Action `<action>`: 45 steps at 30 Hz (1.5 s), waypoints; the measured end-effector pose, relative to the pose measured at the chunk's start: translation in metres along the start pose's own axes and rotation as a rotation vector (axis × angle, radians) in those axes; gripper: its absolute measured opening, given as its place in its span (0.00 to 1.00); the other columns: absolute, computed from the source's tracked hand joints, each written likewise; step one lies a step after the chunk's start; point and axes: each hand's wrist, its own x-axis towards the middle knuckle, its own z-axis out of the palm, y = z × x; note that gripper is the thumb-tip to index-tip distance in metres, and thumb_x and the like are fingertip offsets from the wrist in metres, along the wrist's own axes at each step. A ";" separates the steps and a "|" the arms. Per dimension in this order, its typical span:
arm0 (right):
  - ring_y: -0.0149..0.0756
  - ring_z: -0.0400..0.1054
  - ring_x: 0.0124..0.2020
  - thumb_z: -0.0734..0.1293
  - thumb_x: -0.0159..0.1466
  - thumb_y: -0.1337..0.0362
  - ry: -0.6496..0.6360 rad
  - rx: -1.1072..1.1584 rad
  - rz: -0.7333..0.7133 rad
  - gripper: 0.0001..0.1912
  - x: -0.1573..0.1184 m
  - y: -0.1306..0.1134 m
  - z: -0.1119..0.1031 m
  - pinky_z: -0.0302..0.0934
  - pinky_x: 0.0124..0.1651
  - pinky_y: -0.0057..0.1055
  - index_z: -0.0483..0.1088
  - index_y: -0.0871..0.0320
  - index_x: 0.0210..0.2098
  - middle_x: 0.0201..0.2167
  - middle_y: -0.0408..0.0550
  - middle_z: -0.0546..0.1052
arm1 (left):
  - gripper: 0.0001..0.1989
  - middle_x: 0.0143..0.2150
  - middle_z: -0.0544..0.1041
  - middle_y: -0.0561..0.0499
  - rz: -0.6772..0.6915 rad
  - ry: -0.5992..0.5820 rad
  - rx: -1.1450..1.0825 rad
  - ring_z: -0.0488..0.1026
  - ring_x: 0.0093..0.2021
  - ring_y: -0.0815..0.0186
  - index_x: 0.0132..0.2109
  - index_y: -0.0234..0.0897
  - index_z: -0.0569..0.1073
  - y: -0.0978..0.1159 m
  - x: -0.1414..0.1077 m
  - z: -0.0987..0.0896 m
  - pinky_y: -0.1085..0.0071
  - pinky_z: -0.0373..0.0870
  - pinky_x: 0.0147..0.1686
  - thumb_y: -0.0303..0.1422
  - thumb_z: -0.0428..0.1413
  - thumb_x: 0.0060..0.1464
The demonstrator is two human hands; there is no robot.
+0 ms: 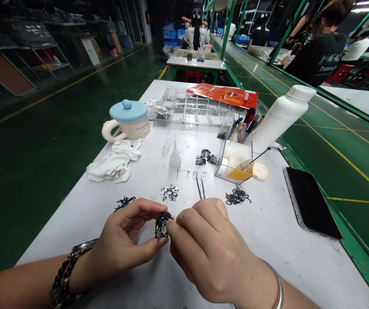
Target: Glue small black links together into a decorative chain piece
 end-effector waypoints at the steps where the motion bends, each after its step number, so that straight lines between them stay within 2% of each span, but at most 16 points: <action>1: 0.36 0.56 0.29 0.64 0.58 0.76 -0.005 0.001 -0.002 0.07 0.000 0.000 0.000 0.50 0.30 0.36 0.65 0.63 0.36 0.29 0.52 0.70 | 0.20 0.38 0.76 0.56 -0.010 -0.004 -0.020 0.73 0.40 0.72 0.45 0.42 0.70 0.000 0.001 0.000 0.80 0.71 0.44 0.21 0.61 0.44; 8: 0.36 0.56 0.30 0.64 0.59 0.77 -0.015 0.002 0.037 0.05 0.000 -0.002 0.000 0.49 0.31 0.36 0.65 0.63 0.33 0.30 0.52 0.70 | 0.19 0.36 0.78 0.53 -0.050 0.002 0.005 0.75 0.37 0.71 0.43 0.38 0.72 0.001 0.004 -0.001 0.80 0.72 0.41 0.24 0.64 0.41; 15: 0.35 0.53 0.29 0.63 0.60 0.75 -0.042 0.003 0.063 0.07 0.002 -0.001 0.000 0.46 0.30 0.35 0.66 0.64 0.38 0.26 0.49 0.69 | 0.18 0.34 0.79 0.50 -0.061 -0.017 0.011 0.75 0.34 0.69 0.42 0.34 0.73 0.001 0.007 -0.003 0.78 0.73 0.39 0.25 0.65 0.40; 20: 0.35 0.54 0.29 0.63 0.61 0.74 -0.061 0.004 0.105 0.04 0.002 0.000 0.000 0.45 0.30 0.34 0.67 0.63 0.37 0.25 0.47 0.67 | 0.19 0.34 0.78 0.50 -0.094 -0.039 -0.009 0.75 0.35 0.70 0.42 0.34 0.73 0.003 0.009 -0.004 0.78 0.73 0.39 0.24 0.65 0.40; 28: 0.35 0.55 0.30 0.62 0.61 0.74 -0.073 0.076 0.120 0.04 0.003 0.003 -0.002 0.48 0.31 0.34 0.68 0.64 0.36 0.25 0.48 0.67 | 0.19 0.35 0.79 0.53 -0.268 -0.086 -0.194 0.75 0.37 0.72 0.41 0.36 0.73 0.006 0.011 -0.003 0.80 0.72 0.42 0.23 0.66 0.39; 33: 0.35 0.54 0.29 0.61 0.61 0.76 -0.084 0.101 0.109 0.05 0.004 0.005 -0.002 0.47 0.30 0.34 0.69 0.65 0.32 0.24 0.49 0.66 | 0.19 0.33 0.79 0.54 -0.388 -0.100 -0.273 0.76 0.34 0.72 0.40 0.35 0.73 0.008 0.014 -0.003 0.81 0.74 0.38 0.22 0.67 0.37; 40: 0.33 0.51 0.28 0.61 0.60 0.76 -0.115 0.075 0.099 0.10 0.005 0.004 0.000 0.46 0.30 0.34 0.67 0.66 0.24 0.23 0.49 0.64 | 0.19 0.33 0.79 0.53 -0.317 -0.087 -0.167 0.76 0.35 0.71 0.38 0.34 0.73 0.007 0.013 -0.002 0.80 0.74 0.39 0.23 0.67 0.36; 45: 0.33 0.52 0.28 0.60 0.61 0.75 -0.147 0.100 0.088 0.09 0.004 0.006 0.001 0.46 0.30 0.34 0.67 0.65 0.26 0.24 0.48 0.65 | 0.18 0.32 0.79 0.52 -0.289 -0.098 -0.110 0.76 0.34 0.70 0.39 0.34 0.74 0.006 0.012 -0.003 0.79 0.75 0.39 0.24 0.67 0.37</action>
